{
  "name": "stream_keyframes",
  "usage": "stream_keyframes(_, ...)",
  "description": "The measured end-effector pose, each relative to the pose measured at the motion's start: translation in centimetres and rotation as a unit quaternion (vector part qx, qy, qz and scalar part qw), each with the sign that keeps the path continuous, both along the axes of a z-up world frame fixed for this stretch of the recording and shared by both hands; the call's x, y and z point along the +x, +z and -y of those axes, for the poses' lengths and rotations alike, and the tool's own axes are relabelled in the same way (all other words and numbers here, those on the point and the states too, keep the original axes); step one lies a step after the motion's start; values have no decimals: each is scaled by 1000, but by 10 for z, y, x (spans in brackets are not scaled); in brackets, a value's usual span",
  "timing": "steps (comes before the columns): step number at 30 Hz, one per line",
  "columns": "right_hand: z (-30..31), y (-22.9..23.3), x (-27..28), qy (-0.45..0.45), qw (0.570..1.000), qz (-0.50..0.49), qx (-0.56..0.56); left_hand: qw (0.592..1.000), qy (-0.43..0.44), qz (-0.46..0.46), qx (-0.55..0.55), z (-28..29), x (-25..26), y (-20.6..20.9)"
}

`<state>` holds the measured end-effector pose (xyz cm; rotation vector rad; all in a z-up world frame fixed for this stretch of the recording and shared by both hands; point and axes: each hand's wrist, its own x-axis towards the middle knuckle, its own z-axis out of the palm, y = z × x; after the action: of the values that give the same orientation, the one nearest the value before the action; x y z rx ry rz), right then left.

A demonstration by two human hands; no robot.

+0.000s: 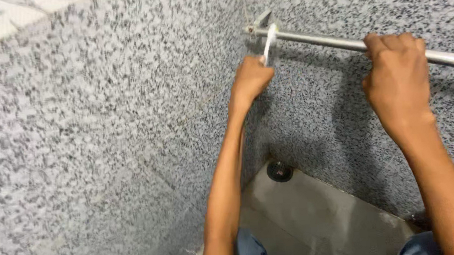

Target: The person scrubs a metal towel bar and a wall-mounted faucet with a toothbrush while intermittently dipping the brush into a red cup of water. The person holds the cup in one hand and scrubs the fixtures with the other, then rinses the brush under the faucet.

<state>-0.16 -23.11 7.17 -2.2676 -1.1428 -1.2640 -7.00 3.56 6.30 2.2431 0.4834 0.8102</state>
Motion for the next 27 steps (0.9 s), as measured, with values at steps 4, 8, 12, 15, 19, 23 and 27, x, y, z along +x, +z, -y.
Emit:
stream_keyframes(4,-6,2,0,-4,1000,-12,10,995,-83,-46,-19,24,9,-6)
stream_keyframes(8,-3,-1,0,-15,1000,8,-3,999,-22,5,-43,8,19,-21)
stream_keyframes(12,-2,0,-3,1,1000,3,9,1000,21,10,2,-17,14,-15)
stream_keyframes(15,-5,0,-1,-8,1000,7,10,987,-163,5,-3,30,29,-28)
stream_keyframes(19,-1,-8,7,-2,1000,-4,0,986,-156,17,60,80,52,-50)
stream_keyframes(23,3,-10,11,8,1000,4,2,993,1,112,42,16,31,-33)
stream_keyframes(27,-3,-3,7,4,1000,16,4,996,-6,83,-31,17,25,-35)
